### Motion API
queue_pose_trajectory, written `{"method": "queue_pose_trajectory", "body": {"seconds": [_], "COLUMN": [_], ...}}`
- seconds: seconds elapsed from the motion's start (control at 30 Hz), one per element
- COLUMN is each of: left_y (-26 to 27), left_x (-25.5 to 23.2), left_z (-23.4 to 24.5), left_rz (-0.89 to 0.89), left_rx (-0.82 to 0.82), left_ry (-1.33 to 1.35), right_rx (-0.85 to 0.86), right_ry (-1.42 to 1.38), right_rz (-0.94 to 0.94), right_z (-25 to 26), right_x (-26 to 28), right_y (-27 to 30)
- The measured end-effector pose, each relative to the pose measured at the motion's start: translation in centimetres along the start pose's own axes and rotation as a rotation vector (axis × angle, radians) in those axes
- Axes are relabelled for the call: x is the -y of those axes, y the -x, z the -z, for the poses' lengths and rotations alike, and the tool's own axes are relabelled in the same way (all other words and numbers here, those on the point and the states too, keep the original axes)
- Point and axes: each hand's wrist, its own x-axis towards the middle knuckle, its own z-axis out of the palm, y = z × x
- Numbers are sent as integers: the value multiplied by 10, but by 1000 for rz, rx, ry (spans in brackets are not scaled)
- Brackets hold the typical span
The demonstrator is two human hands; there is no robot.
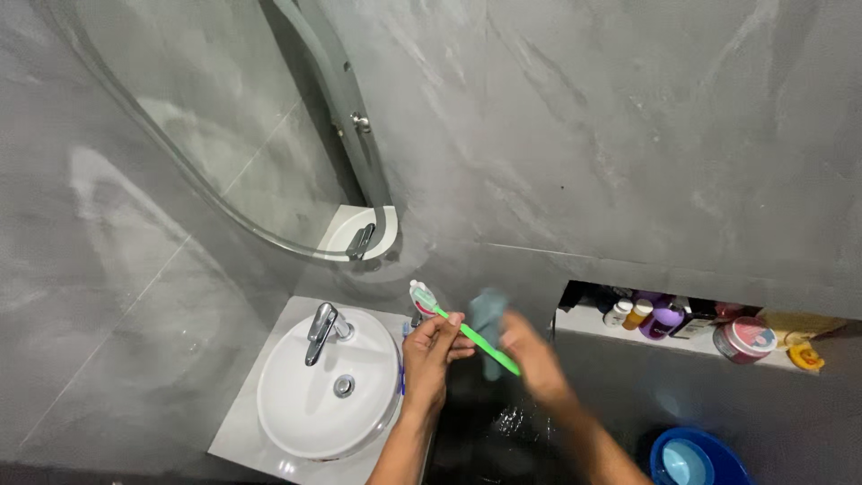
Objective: The person wipes several bathroom items with a blue cloth. They wipe a black cap, a black brush, a clear plastic cup, a toothpaste tube, and two toothbrushes. The items are handled one at a time and placed back on the sink counter.
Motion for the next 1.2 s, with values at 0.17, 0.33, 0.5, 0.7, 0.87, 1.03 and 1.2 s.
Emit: {"method": "queue_pose_trajectory", "body": {"seconds": [0.17, 0.33, 0.5, 0.7, 0.87, 1.03, 1.2], "left_y": [-3, -2, -1, 27, 26, 36, 50], "left_x": [-1, -4, -20, -2, -16, -21, -19], "left_z": [8, 9, 11, -25, -23, -24, -40], "left_rz": [-43, -97, -89, -211, -289, -189, -351], "left_rx": [-19, -140, -138, -14, -56, -123, -27], "left_ry": [17, -33, -149, -276, -329, -360, -558], "right_rx": [76, 4, -123, -79, -23, -164, -120], "right_ry": [641, 767, 448, 165, 166, -61, -57], "right_rz": [532, 402, -108, 104, 46, 12, 37], "right_z": [-17, 13, 57, 15, -2, 3, -27], "right_x": [6, -28, -40, -37, -31, 2, 22], "right_y": [27, 39, 27, 22, 23, 5, -1]}}
